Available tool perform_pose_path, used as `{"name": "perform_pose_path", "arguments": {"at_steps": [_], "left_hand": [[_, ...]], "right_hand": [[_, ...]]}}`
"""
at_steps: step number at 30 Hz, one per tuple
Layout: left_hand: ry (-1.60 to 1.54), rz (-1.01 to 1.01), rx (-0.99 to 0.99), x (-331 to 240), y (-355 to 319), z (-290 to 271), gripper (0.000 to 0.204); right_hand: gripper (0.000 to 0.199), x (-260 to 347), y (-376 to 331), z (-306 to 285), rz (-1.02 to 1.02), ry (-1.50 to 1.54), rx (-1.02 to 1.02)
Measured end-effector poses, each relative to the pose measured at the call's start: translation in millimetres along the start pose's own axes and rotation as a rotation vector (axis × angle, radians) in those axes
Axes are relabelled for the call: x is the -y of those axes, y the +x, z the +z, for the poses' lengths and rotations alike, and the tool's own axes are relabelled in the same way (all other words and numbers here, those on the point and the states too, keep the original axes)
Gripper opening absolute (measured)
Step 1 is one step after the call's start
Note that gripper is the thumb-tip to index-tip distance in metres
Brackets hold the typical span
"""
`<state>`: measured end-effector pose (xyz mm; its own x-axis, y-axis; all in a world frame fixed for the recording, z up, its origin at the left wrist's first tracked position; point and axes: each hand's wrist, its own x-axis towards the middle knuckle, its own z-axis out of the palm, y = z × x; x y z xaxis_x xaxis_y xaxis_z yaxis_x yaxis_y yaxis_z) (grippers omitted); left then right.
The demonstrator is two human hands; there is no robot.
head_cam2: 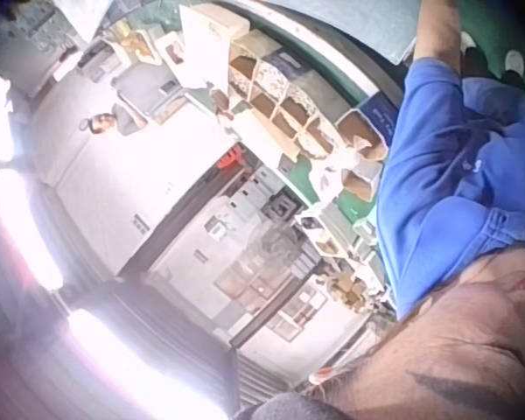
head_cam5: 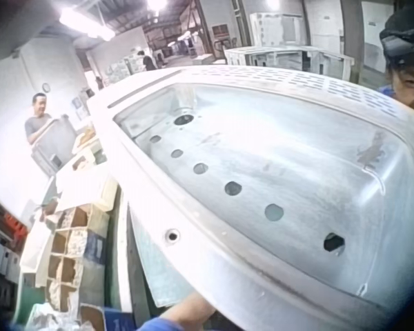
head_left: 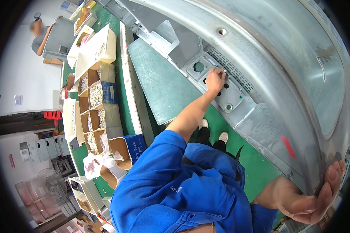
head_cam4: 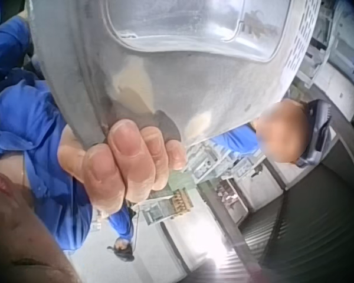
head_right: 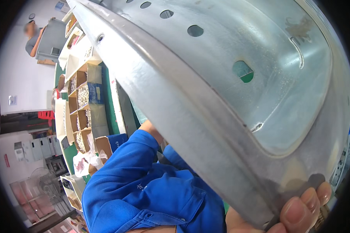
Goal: Collaborate with a colleague to assemble metal computer or server cabinets, including positioning panels and inserting fasteners.
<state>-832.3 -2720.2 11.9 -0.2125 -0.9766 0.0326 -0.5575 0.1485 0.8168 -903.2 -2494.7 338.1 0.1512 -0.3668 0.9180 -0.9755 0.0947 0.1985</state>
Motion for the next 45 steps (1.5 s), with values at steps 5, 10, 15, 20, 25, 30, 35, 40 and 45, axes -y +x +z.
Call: {"name": "perform_pose_path", "arguments": {"at_steps": [5,10,15,20,25,30,35,40,45], "left_hand": [[-0.007,0.033,-0.067,9,1,6,0.016],[-0.018,0.051,-0.078,5,-1,5,0.014],[0.018,0.043,-0.082,5,0,7,0.014],[0.018,0.041,-0.078,4,-1,7,0.015],[-0.171,0.139,-0.155,46,-4,23,0.021],[-0.254,0.124,-0.145,15,-43,-19,0.020],[-0.447,-0.112,0.156,23,-133,-76,0.021],[-0.436,-0.444,0.467,92,-209,-98,0.021],[-0.262,-0.785,0.077,198,-301,-115,0.023]], "right_hand": [[0.027,8,5,1,0.042,-0.019,0.039],[0.026,1,3,2,0.003,-0.007,0.019],[0.026,7,6,6,0.020,-0.027,0.002],[0.026,-3,6,8,-0.110,0.050,-0.025],[0.025,15,14,11,0.007,0.044,-0.040],[0.026,0,14,12,-0.096,0.110,-0.022],[0.027,-2,14,12,-0.121,0.126,0.012],[0.023,6,20,20,-0.115,0.211,-0.101],[0.023,8,19,24,-0.073,0.364,-0.172]]}}
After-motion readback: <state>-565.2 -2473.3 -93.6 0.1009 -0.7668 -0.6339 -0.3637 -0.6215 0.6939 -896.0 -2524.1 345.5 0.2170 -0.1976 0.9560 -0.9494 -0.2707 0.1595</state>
